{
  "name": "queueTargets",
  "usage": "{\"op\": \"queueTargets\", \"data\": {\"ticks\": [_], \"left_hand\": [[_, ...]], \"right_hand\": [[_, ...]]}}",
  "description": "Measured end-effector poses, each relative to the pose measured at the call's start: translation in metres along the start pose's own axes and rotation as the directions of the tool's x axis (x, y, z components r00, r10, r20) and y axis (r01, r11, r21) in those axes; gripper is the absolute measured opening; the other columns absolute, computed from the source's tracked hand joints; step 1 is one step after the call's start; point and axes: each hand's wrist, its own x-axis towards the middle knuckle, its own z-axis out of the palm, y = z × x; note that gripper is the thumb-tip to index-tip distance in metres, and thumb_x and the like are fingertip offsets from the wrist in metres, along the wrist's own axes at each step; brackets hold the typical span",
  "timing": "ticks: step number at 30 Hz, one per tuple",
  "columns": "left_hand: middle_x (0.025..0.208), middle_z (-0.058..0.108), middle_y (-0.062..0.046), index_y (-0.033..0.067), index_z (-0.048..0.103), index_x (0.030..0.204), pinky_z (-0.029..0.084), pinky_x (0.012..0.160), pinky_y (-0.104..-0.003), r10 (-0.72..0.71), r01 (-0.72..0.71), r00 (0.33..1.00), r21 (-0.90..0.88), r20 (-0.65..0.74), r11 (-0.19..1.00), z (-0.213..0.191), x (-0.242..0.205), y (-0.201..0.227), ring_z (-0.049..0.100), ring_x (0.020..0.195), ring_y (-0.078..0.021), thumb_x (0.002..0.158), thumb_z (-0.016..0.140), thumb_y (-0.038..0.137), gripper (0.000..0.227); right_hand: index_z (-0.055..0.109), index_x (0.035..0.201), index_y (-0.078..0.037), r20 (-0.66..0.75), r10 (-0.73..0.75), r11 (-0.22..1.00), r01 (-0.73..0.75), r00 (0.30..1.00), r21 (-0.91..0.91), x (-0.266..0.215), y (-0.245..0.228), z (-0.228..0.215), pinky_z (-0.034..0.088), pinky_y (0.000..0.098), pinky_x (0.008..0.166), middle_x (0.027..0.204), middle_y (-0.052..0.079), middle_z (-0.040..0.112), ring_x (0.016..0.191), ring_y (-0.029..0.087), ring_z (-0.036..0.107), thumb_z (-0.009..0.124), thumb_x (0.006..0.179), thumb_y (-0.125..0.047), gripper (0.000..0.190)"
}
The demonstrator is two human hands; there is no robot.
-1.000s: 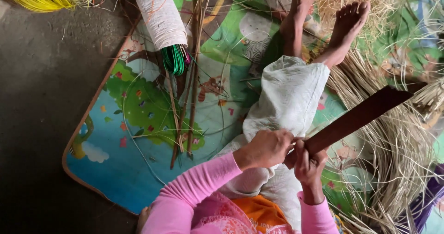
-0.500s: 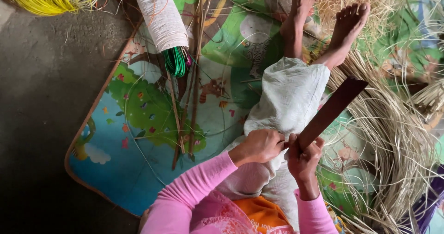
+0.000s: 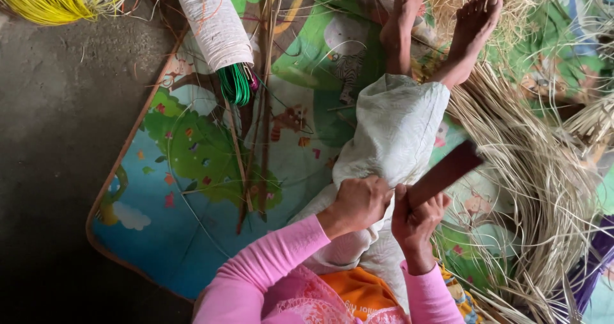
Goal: Processing natural fibers by pulling them through a wooden stripping tool to prepare them for weaving or craft work.
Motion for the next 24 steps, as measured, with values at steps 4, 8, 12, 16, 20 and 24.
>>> {"op": "queueTargets", "data": {"ticks": [4,8,12,16,20,24], "left_hand": [[0.072,0.06,-0.009,0.0116,0.065,0.075,0.058,0.056,-0.05,-0.099,0.105,0.994,-0.13,0.049,0.986,-0.018,0.001,0.003,0.071,0.064,-0.04,0.088,0.065,0.028,0.021],[0.073,0.063,-0.009,0.0116,0.064,0.073,0.06,0.061,-0.051,-0.116,0.129,0.99,-0.163,0.083,0.978,-0.017,0.002,-0.005,0.073,0.072,-0.0413,0.091,0.063,0.034,0.029],[0.071,0.063,-0.015,0.0089,0.059,0.077,0.058,0.063,-0.056,-0.168,0.204,0.973,-0.253,0.157,0.946,-0.013,0.002,-0.007,0.071,0.073,-0.0452,0.096,0.058,0.037,0.033],[0.073,0.065,-0.02,0.0086,0.06,0.081,0.058,0.068,-0.059,-0.185,0.233,0.962,-0.256,0.2,0.938,-0.009,0.002,-0.009,0.072,0.079,-0.0459,0.097,0.055,0.037,0.033],[0.074,0.067,-0.023,0.0071,0.06,0.081,0.057,0.071,-0.061,-0.196,0.279,0.941,-0.304,0.275,0.911,-0.024,0.004,-0.005,0.07,0.081,-0.05,0.098,0.052,0.043,0.04],[0.074,0.069,-0.021,0.0101,0.062,0.086,0.058,0.076,-0.056,-0.256,0.357,0.904,-0.278,0.342,0.892,-0.02,0.008,-0.009,0.073,0.083,-0.0465,0.101,0.049,0.041,0.037]], "right_hand": [[0.061,0.062,-0.006,0.04,0.08,0.989,-0.084,0.996,0.125,-0.012,0.011,0.011,0.043,0.0429,0.077,0.067,0.01,0.059,0.073,0.036,0.059,0.074,0.096,-0.01,0.036],[0.061,0.063,-0.008,0.04,0.102,0.98,-0.107,0.994,0.168,0.004,-0.006,0.004,0.045,0.0407,0.077,0.067,0.007,0.061,0.073,0.034,0.061,0.073,0.098,-0.013,0.037],[0.059,0.057,-0.009,0.02,0.133,0.964,-0.134,0.991,0.228,0.003,-0.001,0.004,0.046,0.0391,0.078,0.06,0.007,0.058,0.066,0.031,0.061,0.073,0.1,-0.013,0.045],[0.059,0.052,-0.011,0.023,0.194,0.957,-0.194,0.981,0.215,0.001,0.005,0.003,0.048,0.0422,0.087,0.056,0.006,0.059,0.068,0.029,0.065,0.07,0.1,-0.011,0.05],[0.065,0.058,-0.012,0.017,0.195,0.956,-0.194,0.981,0.22,-0.009,0.01,0.005,0.049,0.0403,0.082,0.061,0.007,0.062,0.073,0.028,0.068,0.069,0.101,-0.013,0.042],[0.059,0.051,-0.015,-0.004,0.139,0.966,-0.135,0.99,0.222,-0.013,0.012,0.01,0.049,0.0395,0.084,0.074,0.005,0.07,0.086,0.027,0.073,0.068,0.098,-0.012,0.048]]}}
